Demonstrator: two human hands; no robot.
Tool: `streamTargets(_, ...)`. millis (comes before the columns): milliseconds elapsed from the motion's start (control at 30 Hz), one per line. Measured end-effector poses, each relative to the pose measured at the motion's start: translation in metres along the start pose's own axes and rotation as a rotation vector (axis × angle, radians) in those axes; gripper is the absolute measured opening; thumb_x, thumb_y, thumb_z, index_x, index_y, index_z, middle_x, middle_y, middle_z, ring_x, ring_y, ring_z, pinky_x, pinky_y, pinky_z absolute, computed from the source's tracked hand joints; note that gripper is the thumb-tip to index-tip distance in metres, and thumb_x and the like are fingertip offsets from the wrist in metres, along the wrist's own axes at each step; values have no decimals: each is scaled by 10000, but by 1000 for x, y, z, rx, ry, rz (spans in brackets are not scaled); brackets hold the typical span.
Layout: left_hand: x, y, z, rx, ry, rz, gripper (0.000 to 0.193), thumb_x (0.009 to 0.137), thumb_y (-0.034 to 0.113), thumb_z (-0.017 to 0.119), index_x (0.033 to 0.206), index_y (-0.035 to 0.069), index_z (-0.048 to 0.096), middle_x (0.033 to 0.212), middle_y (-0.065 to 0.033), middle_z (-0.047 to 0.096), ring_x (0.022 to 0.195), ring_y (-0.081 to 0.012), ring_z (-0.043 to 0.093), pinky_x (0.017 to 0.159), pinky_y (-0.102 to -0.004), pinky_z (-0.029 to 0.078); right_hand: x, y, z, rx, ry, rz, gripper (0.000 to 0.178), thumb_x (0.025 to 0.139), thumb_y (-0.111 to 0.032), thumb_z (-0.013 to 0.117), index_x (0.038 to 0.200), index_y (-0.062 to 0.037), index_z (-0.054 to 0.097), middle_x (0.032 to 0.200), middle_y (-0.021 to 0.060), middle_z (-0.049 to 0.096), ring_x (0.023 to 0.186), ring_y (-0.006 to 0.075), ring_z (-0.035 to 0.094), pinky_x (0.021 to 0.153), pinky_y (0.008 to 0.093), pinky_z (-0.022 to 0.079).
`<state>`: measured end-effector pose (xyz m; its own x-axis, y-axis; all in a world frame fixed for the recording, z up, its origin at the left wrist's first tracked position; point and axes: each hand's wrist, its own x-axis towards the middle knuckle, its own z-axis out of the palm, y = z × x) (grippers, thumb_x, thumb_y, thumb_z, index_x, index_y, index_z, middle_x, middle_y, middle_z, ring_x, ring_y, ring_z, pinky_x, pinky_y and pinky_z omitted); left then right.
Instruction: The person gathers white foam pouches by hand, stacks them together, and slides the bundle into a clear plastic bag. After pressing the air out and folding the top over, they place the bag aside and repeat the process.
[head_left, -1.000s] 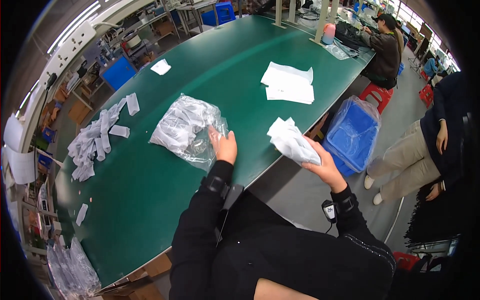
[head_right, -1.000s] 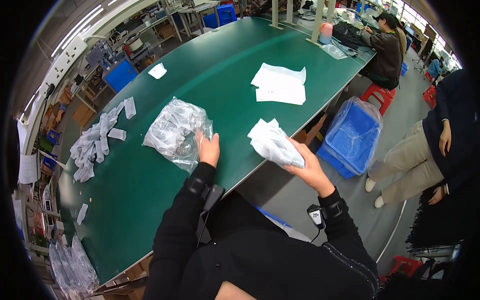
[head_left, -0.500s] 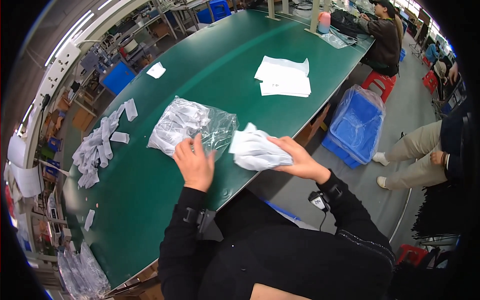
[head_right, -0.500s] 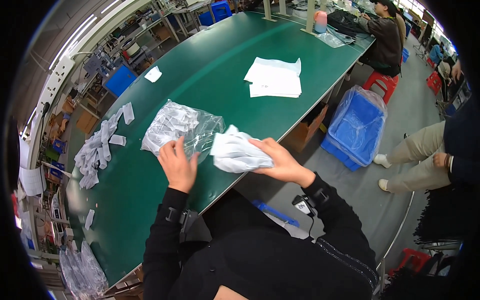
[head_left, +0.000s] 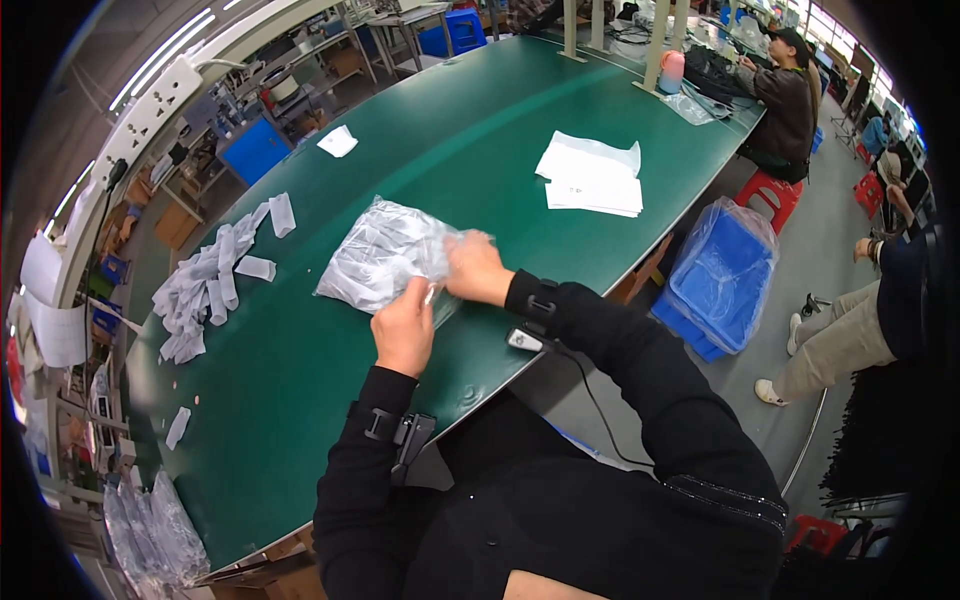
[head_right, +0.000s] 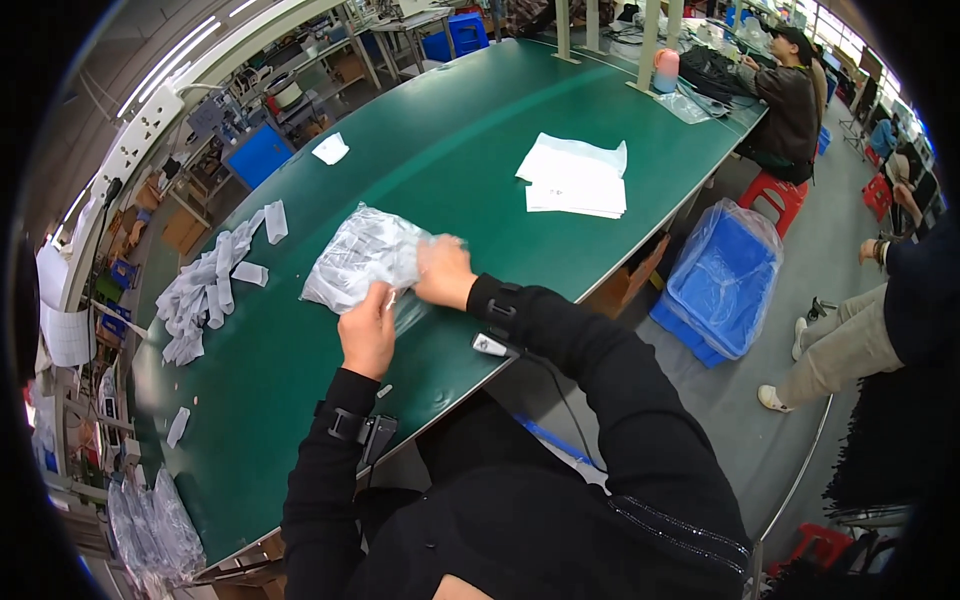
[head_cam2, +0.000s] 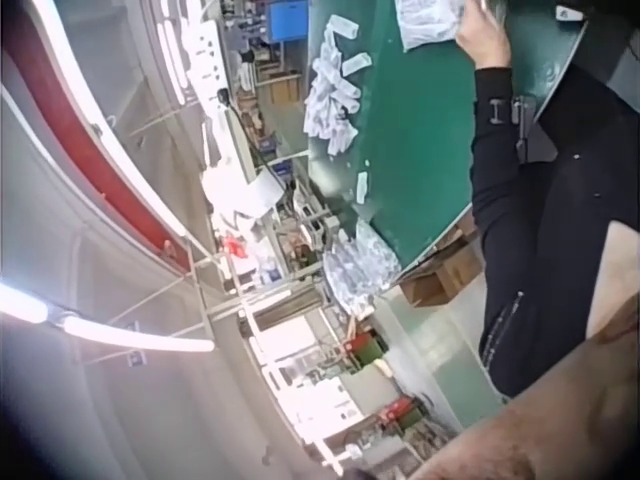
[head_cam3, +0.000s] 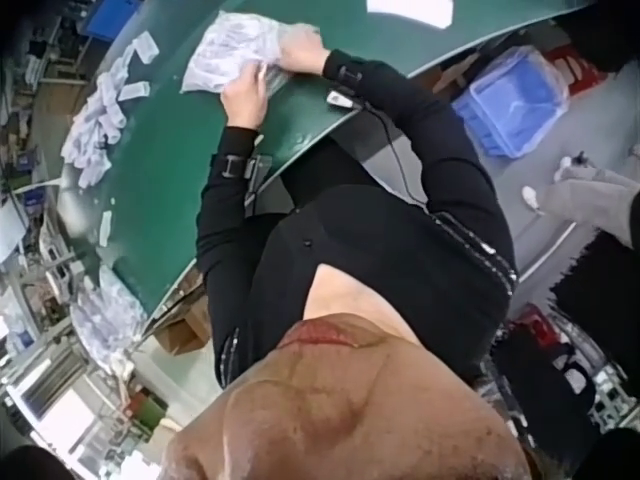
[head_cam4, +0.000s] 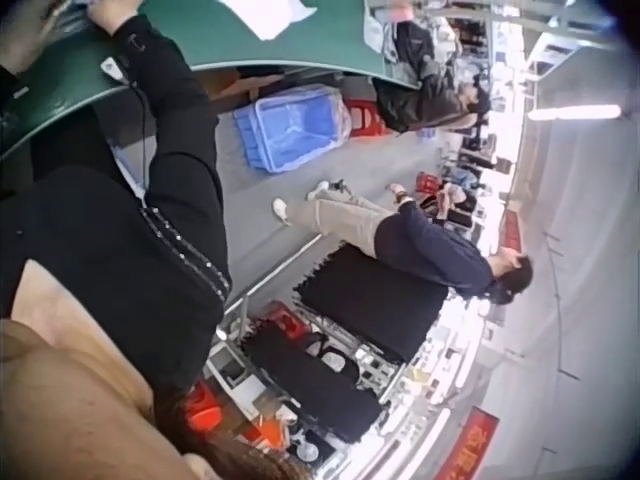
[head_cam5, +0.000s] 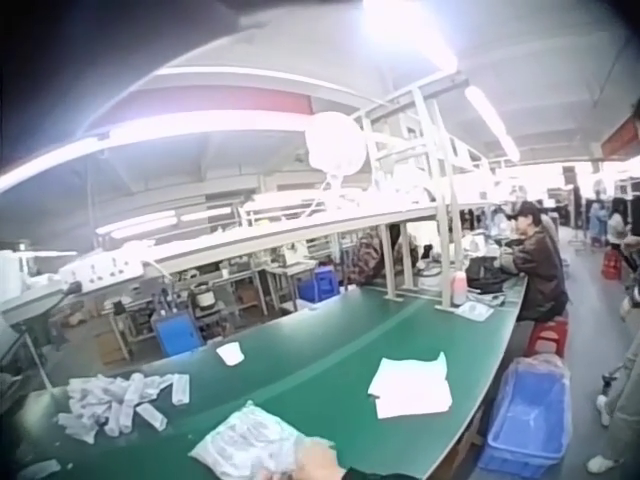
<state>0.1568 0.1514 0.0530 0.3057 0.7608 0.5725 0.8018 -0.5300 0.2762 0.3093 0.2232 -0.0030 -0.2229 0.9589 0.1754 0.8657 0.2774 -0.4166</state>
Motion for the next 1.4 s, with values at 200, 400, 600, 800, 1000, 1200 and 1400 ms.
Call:
streamTargets(200,-12,-10,20,-130,-70,63,127,929,204,542,916,78,524,634,-143,600,586,-357,619,500,-462,474,21,6,14,-297,102,-162,836,691,-371,711,1345,62,423,1156,313,502,1079,394,511,804,526,485)
streamTargets(400,-26,-15,-9,-320,-228,78,231,899,223,604,1065,67,565,805,-156,640,752,-330,646,643,-429,514,5,38,-23,-359,-15,-306,949,751,-529,708,1405,52,338,1439,356,290,1333,484,314,1060,538,329)
streamTargets(600,-101,-168,-105,-27,-220,-222,208,854,217,654,983,54,656,890,-124,665,795,-308,649,715,-391,527,-29,-9,-146,-622,-438,-169,322,796,-307,702,869,0,638,888,195,634,804,384,612,666,462,487)
streamTargets(800,-112,-300,-148,232,-282,-478,284,833,243,684,1048,61,642,1034,-156,620,963,-335,582,852,-414,485,-44,-107,-77,111,-424,-758,252,811,-191,694,1008,-49,626,945,170,600,874,345,609,702,425,504)
streamTargets(1000,-18,-403,-119,339,-120,-364,461,817,411,686,1185,141,616,1294,-194,474,1226,-419,392,974,-502,401,-9,-75,6,-25,-297,-858,524,850,-299,647,1311,-94,507,1363,181,447,1197,360,488,946,424,443)
streamTargets(1200,84,-492,-79,490,-82,-490,741,727,650,664,1352,282,508,1509,-211,244,1400,-478,127,1027,-696,237,5,-66,13,18,-407,-736,536,869,-338,618,1363,-171,490,1424,146,427,1141,325,543,903,390,474)
streamTargets(1400,141,-521,-59,424,-270,-781,891,656,704,680,1432,367,401,1589,-157,58,1439,-452,-2,1007,-757,171,2,-62,18,147,-473,-658,503,893,-359,610,1363,-214,507,1418,135,443,1033,306,604,841,367,504)
